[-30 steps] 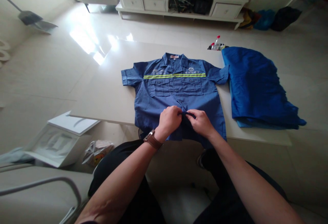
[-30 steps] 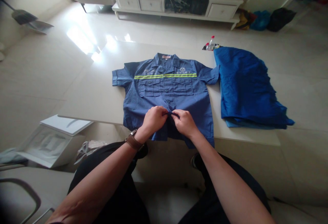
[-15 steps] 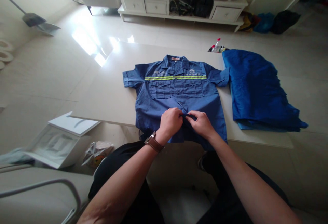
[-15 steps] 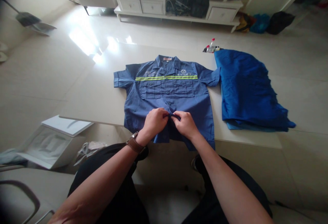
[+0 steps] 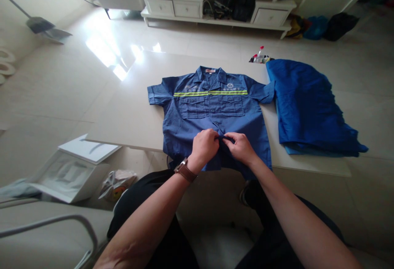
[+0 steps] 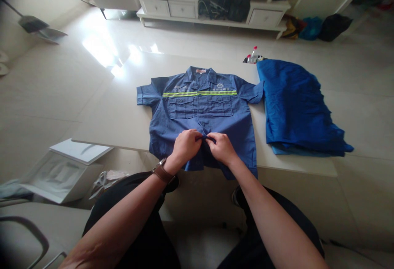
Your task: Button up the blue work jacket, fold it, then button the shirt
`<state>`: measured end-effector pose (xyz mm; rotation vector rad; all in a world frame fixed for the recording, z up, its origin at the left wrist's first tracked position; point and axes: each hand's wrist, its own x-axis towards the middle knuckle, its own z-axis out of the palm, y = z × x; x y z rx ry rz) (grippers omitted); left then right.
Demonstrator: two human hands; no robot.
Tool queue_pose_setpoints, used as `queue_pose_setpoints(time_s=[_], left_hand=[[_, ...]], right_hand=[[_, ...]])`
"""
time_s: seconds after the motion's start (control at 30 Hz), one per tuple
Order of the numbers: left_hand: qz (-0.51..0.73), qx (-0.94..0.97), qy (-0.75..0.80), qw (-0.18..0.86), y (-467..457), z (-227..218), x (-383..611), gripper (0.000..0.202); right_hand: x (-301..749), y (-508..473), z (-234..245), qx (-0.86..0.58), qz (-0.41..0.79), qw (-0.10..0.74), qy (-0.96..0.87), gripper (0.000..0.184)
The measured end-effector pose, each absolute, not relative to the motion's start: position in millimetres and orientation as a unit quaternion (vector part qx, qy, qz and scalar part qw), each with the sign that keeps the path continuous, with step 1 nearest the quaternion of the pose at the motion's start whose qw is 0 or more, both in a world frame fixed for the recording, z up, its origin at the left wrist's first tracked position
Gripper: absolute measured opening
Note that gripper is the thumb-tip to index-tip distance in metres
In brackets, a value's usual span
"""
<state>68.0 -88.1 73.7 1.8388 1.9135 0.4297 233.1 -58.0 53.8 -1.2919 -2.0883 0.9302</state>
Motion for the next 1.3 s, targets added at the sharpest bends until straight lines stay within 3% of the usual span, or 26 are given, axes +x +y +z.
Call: queue_pose_setpoints(time_s=[0.73, 1.3], left_hand=[[0.155, 0.675, 0.685, 0.228, -89.5, 70.9, 68.9, 0.026], [0.144, 0.692, 0.66, 0.255, -84.3, 79.0, 65.2, 0.026]], right_hand=[[233.4, -57.0, 45.5, -0.47, 0.333, 0.256, -0.776, 0.015], [227.6, -63.1, 49.2, -0.558, 0.282, 0.211, -0.751, 0.019]])
